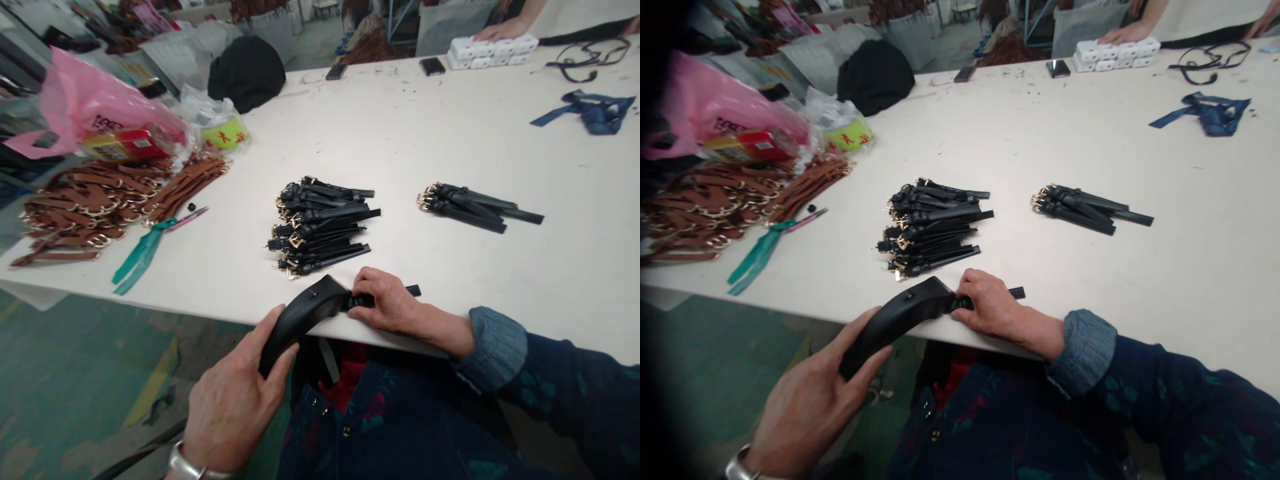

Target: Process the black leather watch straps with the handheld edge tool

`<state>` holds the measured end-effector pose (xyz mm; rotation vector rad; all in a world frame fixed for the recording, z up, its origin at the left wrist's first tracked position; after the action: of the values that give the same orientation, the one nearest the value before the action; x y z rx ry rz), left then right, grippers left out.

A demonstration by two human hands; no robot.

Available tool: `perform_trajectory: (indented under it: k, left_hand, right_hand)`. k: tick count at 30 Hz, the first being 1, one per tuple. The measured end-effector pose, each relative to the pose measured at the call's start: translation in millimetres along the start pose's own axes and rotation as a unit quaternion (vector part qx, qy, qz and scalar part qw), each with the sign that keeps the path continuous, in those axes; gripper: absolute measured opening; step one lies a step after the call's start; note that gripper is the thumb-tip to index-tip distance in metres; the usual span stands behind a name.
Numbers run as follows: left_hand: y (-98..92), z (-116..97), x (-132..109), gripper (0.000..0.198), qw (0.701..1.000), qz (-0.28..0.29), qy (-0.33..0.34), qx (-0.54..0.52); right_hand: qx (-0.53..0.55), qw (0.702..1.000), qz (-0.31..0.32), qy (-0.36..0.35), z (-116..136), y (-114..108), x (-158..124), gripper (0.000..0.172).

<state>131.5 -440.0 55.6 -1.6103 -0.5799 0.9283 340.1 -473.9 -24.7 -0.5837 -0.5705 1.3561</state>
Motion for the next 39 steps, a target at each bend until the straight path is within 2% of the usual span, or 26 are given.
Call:
perform_trajectory:
  k: [5,9,14,20,31,36,39]
  left_hand:
    - [-0.9,12,-9,0.053,1.000,-0.003,-0.015,0.019]
    - [3.8,21,-22,0.051,0.999,0.029,-0.016,0.022]
    - [5.0,11,-26,0.051,0.999,0.022,0.002,0.035]
    - [4.5,0,-17,0.050,1.000,-0.002,-0.003,-0.020]
    - [15.1,17,-28,0.049,0.999,-0.025,-0.021,-0.036]
    - [16.2,16,-31,0.049,0.999,-0.028,-0.026,-0.038]
    - [16.5,14,-29,0.049,0.998,-0.019,-0.032,-0.047]
  right_hand:
    - [0.009,1.000,0.002,-0.009,0,0,0,0.018]
    - [0.012,1.000,0.004,-0.011,1,-1,0,0.017]
    - [0.011,1.000,0.007,-0.003,2,-2,-1,0.015]
    - [0.008,1.000,0.001,-0.011,2,-2,-1,0.015]
    - [0.000,1.000,0.004,-0.008,1,-2,-1,0.018]
    - [0.025,0.999,-0.011,-0.020,2,-4,-3,0.026]
    - [0.026,0.999,-0.021,-0.042,5,-5,-5,0.023]
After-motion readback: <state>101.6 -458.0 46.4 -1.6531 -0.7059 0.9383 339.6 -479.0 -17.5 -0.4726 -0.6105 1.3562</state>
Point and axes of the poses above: each hand's wrist, its own x-axis towards the middle knuckle, its own y-axis out of the palm, z = x × y, the point moved 5 cm from there along x, towards the middle knuckle, and after that the axes turned 14 degrees about y, right-handed, at the moved point
